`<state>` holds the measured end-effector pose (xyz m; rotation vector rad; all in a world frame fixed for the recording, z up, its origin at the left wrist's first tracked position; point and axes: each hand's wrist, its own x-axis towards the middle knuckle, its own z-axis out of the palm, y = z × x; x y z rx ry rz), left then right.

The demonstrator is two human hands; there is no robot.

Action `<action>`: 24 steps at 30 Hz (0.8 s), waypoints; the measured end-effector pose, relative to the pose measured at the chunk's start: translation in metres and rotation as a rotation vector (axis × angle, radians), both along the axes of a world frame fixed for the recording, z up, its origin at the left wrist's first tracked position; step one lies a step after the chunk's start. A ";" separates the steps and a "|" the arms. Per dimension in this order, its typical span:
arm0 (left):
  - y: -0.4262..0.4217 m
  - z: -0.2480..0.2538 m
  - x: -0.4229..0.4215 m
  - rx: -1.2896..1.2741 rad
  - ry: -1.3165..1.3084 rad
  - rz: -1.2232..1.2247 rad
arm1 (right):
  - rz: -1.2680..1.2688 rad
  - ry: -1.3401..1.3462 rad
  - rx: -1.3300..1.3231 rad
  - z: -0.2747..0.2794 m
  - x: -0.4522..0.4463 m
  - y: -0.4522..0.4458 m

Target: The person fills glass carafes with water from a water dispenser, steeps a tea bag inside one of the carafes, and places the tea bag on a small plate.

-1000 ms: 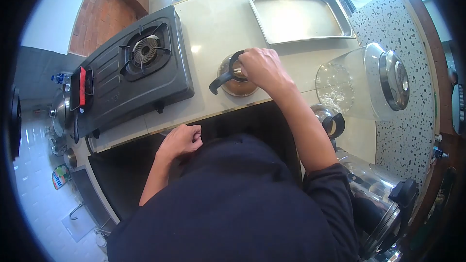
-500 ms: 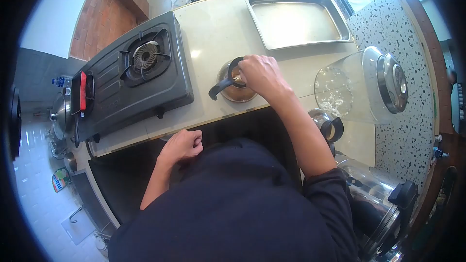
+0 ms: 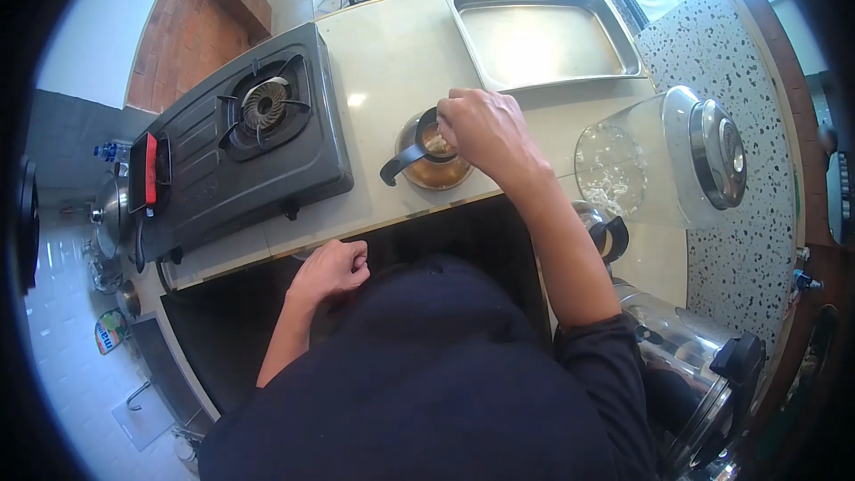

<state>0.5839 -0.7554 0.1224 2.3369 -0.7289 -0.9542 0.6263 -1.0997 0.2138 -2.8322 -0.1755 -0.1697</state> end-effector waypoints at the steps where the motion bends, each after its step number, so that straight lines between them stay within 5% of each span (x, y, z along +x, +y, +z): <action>1: 0.000 0.000 0.000 -0.011 0.001 -0.003 | 0.005 0.025 -0.023 -0.005 0.001 0.000; 8: -0.002 0.001 0.002 -0.023 -0.006 -0.009 | 0.059 0.104 -0.007 -0.053 0.003 0.002; 17: 0.000 -0.003 0.003 0.027 -0.011 -0.014 | -0.010 0.014 0.038 0.003 0.003 -0.003; 24: -0.006 0.003 0.004 -0.002 -0.023 -0.004 | 0.017 0.120 -0.049 -0.033 0.010 -0.002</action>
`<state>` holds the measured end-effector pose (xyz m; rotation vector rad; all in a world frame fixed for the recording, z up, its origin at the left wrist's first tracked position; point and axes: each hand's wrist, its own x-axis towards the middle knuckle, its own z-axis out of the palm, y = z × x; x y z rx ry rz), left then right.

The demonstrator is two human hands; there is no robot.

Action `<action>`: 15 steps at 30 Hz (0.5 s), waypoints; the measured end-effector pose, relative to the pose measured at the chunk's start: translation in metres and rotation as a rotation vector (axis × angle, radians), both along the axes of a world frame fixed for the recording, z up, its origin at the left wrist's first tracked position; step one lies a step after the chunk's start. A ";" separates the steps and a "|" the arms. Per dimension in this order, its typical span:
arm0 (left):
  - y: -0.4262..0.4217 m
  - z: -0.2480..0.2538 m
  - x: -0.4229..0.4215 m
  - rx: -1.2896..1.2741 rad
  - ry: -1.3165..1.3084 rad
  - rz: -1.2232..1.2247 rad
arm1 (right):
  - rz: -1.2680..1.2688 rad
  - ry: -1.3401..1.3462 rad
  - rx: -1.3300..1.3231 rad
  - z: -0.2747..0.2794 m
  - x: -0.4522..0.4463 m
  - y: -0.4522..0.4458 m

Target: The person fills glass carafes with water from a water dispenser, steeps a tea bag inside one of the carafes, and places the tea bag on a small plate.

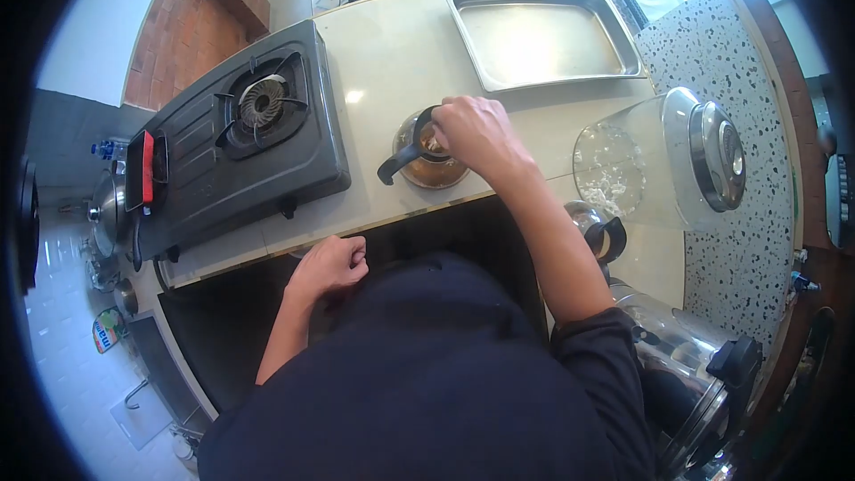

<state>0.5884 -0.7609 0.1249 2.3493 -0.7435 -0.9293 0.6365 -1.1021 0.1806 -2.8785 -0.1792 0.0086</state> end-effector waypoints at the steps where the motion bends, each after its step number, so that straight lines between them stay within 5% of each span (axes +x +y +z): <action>1: 0.000 0.000 0.000 -0.003 -0.001 0.002 | 0.004 0.016 -0.001 -0.007 0.000 0.002; 15: -0.001 -0.002 0.003 0.000 -0.002 0.000 | -0.014 -0.056 0.014 0.028 -0.003 0.001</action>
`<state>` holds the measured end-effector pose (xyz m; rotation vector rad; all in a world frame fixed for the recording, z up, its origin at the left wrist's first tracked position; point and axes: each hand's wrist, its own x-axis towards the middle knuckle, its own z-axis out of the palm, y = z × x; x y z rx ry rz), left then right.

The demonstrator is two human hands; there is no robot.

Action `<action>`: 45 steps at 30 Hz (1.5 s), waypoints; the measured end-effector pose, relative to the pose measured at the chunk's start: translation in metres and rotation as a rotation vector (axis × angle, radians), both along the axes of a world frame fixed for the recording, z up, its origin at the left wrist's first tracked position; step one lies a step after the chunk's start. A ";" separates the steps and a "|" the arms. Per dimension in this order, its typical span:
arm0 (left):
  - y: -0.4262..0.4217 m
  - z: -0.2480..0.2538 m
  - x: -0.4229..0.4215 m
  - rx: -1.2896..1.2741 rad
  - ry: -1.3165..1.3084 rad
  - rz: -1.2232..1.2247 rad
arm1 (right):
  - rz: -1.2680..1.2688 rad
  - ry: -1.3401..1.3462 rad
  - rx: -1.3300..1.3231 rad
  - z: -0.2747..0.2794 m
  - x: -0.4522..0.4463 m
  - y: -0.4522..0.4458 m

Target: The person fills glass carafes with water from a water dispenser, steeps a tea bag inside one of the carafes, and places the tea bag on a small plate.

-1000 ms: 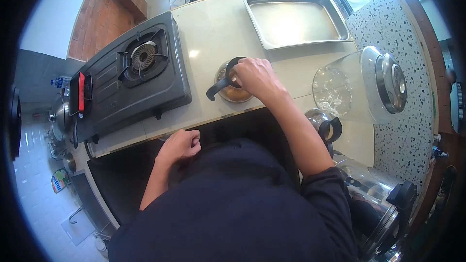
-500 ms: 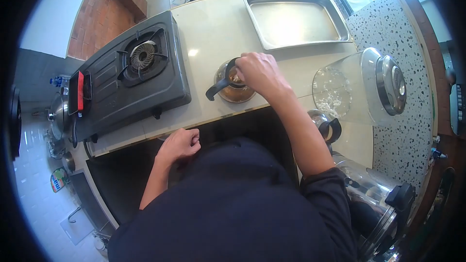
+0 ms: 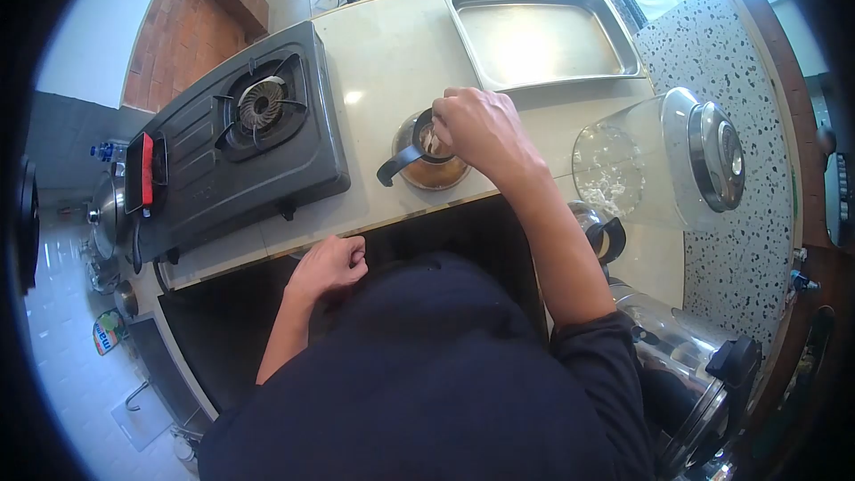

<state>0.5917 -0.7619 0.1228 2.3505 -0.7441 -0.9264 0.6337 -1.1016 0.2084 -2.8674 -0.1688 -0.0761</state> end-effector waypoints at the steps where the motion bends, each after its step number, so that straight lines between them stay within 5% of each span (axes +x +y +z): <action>1: 0.000 0.000 0.000 0.001 0.008 -0.001 | 0.003 0.003 -0.009 -0.004 0.000 0.000; 8: -0.001 0.004 0.003 0.035 0.022 -0.001 | 0.065 0.032 -0.004 -0.062 0.002 0.008; 18: 0.005 -0.006 0.002 0.015 0.014 0.000 | -0.011 0.018 0.001 0.007 -0.001 0.010; 29: 0.006 -0.007 0.003 0.001 0.002 -0.001 | 0.037 0.080 0.003 -0.050 0.002 0.011; 38: 0.008 -0.007 0.005 0.025 0.013 -0.014 | -0.038 0.038 0.001 0.011 -0.005 0.006; 45: 0.008 -0.008 0.007 0.018 0.002 -0.028 | 0.006 0.069 -0.026 -0.032 -0.002 0.003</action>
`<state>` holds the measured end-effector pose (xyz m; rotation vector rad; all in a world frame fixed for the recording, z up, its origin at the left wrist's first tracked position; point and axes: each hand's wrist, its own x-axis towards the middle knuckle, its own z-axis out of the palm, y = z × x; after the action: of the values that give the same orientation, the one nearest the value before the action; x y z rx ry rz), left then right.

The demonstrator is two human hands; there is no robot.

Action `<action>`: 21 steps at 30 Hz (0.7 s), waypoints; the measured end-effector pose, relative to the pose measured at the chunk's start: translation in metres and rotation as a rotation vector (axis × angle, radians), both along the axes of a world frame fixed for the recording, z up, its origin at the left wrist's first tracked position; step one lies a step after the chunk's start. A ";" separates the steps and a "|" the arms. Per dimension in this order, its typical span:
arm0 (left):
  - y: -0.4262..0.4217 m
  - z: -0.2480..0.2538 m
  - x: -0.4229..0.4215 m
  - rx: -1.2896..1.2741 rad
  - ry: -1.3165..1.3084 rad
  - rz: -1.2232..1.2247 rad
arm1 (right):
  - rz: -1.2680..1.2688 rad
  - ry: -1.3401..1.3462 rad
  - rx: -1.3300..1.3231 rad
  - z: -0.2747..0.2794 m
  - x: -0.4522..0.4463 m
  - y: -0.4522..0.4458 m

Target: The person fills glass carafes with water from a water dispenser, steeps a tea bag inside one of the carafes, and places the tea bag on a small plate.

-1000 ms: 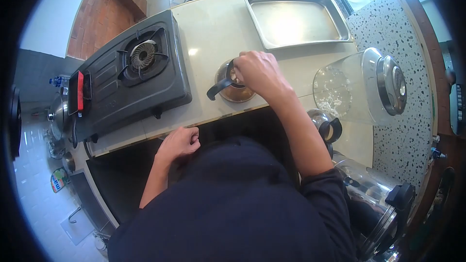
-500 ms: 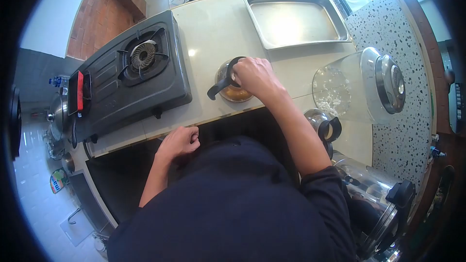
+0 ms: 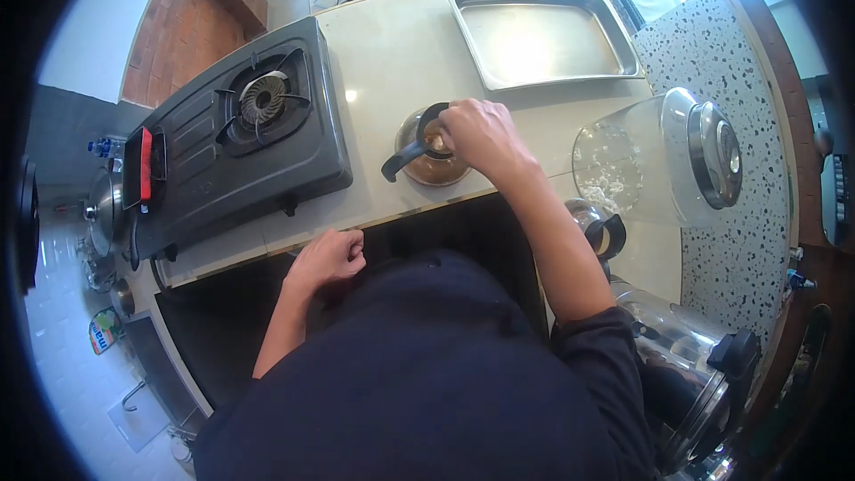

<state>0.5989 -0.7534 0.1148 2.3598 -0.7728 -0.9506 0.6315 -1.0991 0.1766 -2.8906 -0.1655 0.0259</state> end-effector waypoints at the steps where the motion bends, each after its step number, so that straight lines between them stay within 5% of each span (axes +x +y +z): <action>1: 0.000 0.001 0.001 -0.002 0.002 0.005 | 0.006 0.021 -0.001 -0.005 0.000 0.001; 12: 0.005 -0.003 0.000 -0.024 -0.012 0.009 | -0.056 -0.078 0.062 0.053 -0.010 0.000; 21: 0.005 -0.003 0.003 -0.032 -0.014 0.003 | -0.016 0.044 -0.013 -0.005 -0.005 0.004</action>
<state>0.6019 -0.7488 0.1120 2.3415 -0.7844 -0.9152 0.6269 -1.0948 0.1721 -2.9017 -0.1348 0.0876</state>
